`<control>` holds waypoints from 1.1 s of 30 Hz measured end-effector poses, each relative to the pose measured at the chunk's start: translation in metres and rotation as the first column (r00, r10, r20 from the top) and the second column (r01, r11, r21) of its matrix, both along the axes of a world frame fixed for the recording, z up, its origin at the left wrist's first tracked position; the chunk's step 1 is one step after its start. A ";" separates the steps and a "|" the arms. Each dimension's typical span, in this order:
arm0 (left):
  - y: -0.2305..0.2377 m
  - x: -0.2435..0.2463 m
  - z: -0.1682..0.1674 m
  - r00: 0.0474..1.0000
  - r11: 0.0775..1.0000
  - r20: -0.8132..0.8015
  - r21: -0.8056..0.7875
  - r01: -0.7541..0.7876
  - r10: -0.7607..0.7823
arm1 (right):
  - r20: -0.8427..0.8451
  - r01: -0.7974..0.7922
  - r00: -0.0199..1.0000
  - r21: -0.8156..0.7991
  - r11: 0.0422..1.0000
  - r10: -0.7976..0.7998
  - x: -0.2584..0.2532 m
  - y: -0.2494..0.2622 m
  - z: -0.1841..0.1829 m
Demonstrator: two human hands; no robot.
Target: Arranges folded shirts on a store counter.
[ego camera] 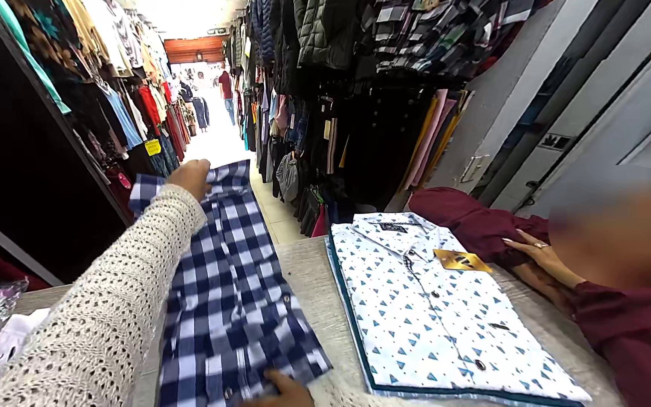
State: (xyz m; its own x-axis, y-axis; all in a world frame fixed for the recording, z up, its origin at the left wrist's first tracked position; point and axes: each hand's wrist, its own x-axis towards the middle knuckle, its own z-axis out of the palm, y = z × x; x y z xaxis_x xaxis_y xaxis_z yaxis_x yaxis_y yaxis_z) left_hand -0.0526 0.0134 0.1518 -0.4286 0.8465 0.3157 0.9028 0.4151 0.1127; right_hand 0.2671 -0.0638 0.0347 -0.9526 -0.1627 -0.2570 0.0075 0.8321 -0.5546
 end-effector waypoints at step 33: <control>-0.345 0.202 -0.226 0.955 0.895 -0.139 0.336 0.293 -0.261 | -0.357 0.587 0.613 -0.392 0.708 -0.705 0.097 0.057 -0.099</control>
